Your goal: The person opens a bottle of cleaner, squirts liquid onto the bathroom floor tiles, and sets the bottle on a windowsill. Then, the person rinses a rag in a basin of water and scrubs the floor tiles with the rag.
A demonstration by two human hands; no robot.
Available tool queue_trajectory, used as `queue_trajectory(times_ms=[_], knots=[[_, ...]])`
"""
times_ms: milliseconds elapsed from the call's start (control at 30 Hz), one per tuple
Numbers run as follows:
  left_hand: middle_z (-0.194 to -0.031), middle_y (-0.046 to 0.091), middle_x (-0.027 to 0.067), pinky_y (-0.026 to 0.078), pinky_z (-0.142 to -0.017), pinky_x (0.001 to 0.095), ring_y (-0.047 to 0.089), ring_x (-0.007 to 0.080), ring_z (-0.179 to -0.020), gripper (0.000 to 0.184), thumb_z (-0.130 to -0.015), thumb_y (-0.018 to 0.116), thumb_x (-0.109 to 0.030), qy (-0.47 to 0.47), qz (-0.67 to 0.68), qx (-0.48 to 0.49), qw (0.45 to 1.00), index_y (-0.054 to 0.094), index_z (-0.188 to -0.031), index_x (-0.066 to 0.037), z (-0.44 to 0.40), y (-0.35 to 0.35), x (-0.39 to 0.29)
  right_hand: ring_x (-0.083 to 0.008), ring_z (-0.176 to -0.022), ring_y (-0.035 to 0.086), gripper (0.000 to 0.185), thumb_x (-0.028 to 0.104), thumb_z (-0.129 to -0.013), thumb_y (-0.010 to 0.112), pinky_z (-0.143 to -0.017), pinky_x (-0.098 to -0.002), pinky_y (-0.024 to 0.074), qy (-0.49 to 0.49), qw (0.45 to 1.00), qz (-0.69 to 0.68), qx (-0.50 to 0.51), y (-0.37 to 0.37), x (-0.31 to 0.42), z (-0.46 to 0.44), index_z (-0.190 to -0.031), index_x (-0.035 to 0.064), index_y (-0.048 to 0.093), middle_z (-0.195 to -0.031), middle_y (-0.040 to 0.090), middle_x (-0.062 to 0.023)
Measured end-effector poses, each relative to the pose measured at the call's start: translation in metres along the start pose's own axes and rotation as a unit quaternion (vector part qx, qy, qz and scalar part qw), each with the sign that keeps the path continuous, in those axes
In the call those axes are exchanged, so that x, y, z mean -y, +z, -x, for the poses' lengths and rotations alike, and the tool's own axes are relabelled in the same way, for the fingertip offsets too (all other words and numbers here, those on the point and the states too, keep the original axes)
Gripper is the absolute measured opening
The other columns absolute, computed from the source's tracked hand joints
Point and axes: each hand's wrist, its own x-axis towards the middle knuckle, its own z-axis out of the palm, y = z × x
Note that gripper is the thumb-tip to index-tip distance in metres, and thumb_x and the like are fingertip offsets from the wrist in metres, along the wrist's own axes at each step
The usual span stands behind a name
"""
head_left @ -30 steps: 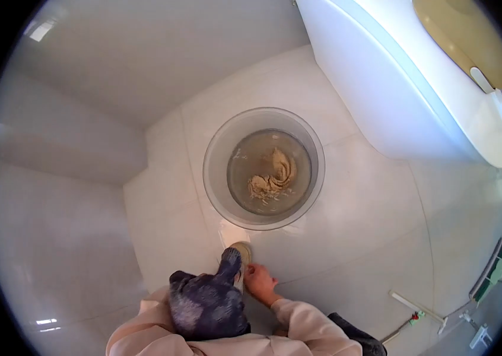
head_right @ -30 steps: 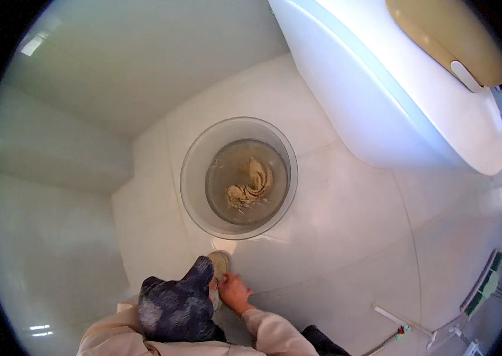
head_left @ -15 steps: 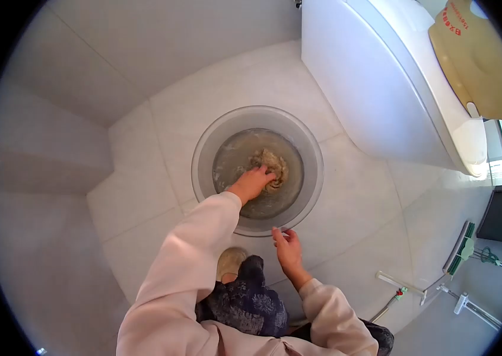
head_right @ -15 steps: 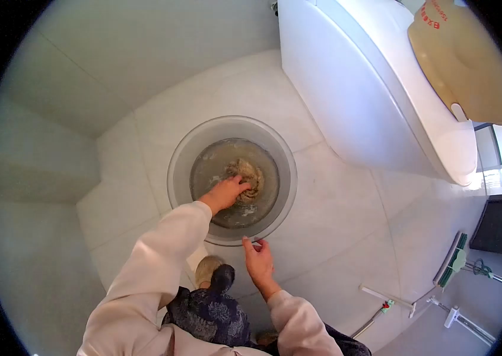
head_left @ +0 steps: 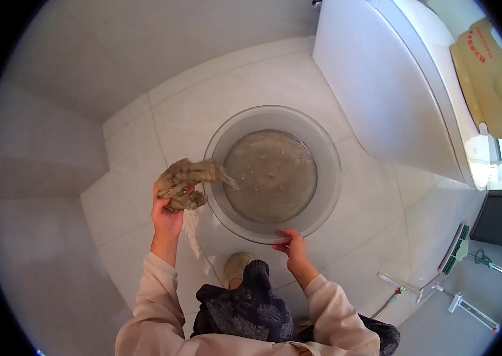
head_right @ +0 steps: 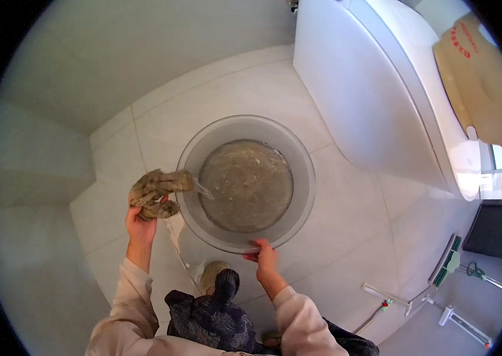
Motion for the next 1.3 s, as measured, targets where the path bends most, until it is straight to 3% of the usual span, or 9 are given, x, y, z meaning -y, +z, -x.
queue_trajectory(times_ms=[100, 233, 300, 633, 733, 800, 933, 1067, 1300], knots=[[-0.132, 0.045, 0.0136, 0.038, -0.101, 0.0487, 0.044, 0.0309, -0.122, 0.056, -0.080, 0.044, -0.008, -0.063, 0.046, -0.125, 0.989, 0.033, -0.135, -0.007, 0.000, -0.042, 0.034, -0.0297, -0.066, 0.061, 0.028, 0.019, -0.083, 0.056, -0.064, -0.0395, 0.0571, -0.003, 1.000, 0.003, -0.010, 0.008, 0.033, 0.002, -0.094, -0.0066, 0.054, -0.084, 0.059, -0.0159], [-0.132, 0.045, 0.0107, 0.038, -0.100, 0.0473, 0.045, 0.0295, -0.120, 0.053, -0.083, 0.046, -0.011, -0.109, 0.025, -0.119, 0.987, 0.035, -0.135, -0.010, -0.013, -0.042, 0.113, -0.0290, -0.065, 0.061, 0.022, 0.017, -0.082, 0.055, -0.066, -0.0407, 0.0569, 0.014, 1.000, -0.012, 0.010, 0.013, 0.065, -0.004, -0.091, -0.0038, 0.054, -0.079, 0.057, -0.0133], [-0.132, 0.045, 0.0081, 0.038, -0.100, 0.0463, 0.046, 0.0271, -0.118, 0.052, -0.086, 0.046, -0.012, -0.138, 0.040, -0.288, 0.947, 0.033, -0.136, -0.014, -0.037, -0.034, 0.136, -0.0266, -0.068, 0.061, 0.017, 0.016, -0.081, 0.057, -0.061, -0.0374, 0.0569, 0.019, 1.000, -0.006, 0.009, 0.011, 0.077, -0.013, -0.089, 0.0018, 0.055, -0.082, 0.060, -0.0126], [-0.133, 0.046, 0.0060, 0.036, -0.102, 0.0389, 0.045, 0.0229, -0.121, 0.046, -0.094, 0.042, -0.020, -0.192, 0.093, -0.066, 0.975, 0.033, -0.139, -0.014, -0.145, -0.050, 0.200, -0.0234, -0.065, 0.064, 0.015, 0.016, -0.083, 0.054, -0.056, -0.0339, 0.0545, 0.047, 0.997, 0.053, -0.016, 0.014, 0.111, -0.026, -0.088, 0.0022, 0.055, -0.074, 0.060, -0.0107], [-0.136, 0.043, 0.0070, 0.034, -0.104, 0.0370, 0.043, 0.0230, -0.122, 0.047, -0.097, 0.041, -0.029, -0.289, 0.060, -0.053, 0.954, 0.033, -0.139, -0.010, -0.166, -0.019, 0.192, -0.0221, -0.068, 0.067, 0.014, 0.019, -0.084, 0.054, -0.043, -0.0257, 0.0408, 0.096, 0.990, 0.100, -0.040, 0.009, 0.113, -0.027, -0.090, 0.0055, 0.054, -0.072, 0.060, -0.0071], [-0.137, 0.042, 0.0068, 0.033, -0.104, 0.0364, 0.043, 0.0230, -0.122, 0.048, -0.098, 0.040, -0.032, -0.202, -0.037, -0.007, 0.979, 0.033, -0.139, -0.009, -0.161, -0.010, 0.198, -0.0215, -0.070, 0.069, 0.014, 0.022, -0.085, 0.053, -0.038, -0.0220, 0.0264, 0.091, 0.991, 0.086, -0.045, 0.008, 0.111, -0.029, -0.090, 0.0085, 0.052, -0.073, 0.062, -0.0076], [-0.139, 0.040, 0.0065, 0.032, -0.105, 0.0355, 0.042, 0.0230, -0.124, 0.050, -0.098, 0.040, -0.037, -0.062, -0.198, 0.070, 0.976, 0.033, -0.139, -0.008, -0.151, 0.008, 0.201, -0.0213, -0.069, 0.068, 0.016, 0.024, -0.084, 0.054, -0.039, -0.0210, 0.0266, 0.082, 0.994, 0.053, -0.048, 0.012, 0.108, -0.029, -0.090, 0.0090, 0.051, -0.074, 0.065, -0.0105], [-0.139, 0.041, 0.0050, 0.031, -0.106, 0.0351, 0.040, 0.0222, -0.126, 0.048, -0.098, 0.041, -0.034, -0.150, 0.056, -0.183, 0.970, 0.037, -0.138, -0.009, -0.070, 0.025, 0.213, -0.0174, -0.073, 0.066, 0.018, 0.028, -0.082, 0.055, -0.052, -0.0240, 0.0315, 0.094, 0.994, 0.055, -0.025, 0.011, 0.102, -0.031, -0.089, 0.0116, 0.053, -0.075, 0.066, -0.0085], [-0.131, 0.048, 0.0053, 0.037, -0.102, 0.0408, 0.045, 0.0243, -0.120, 0.041, -0.097, 0.044, -0.030, -0.225, 0.093, -0.216, 0.946, 0.042, -0.133, -0.010, -0.006, 0.002, 0.239, -0.0138, -0.070, 0.065, 0.023, 0.031, -0.082, 0.056, -0.057, -0.0270, 0.0294, 0.123, 0.985, 0.119, -0.025, -0.017, 0.103, -0.040, -0.093, 0.0114, 0.058, -0.070, 0.066, -0.0044]])
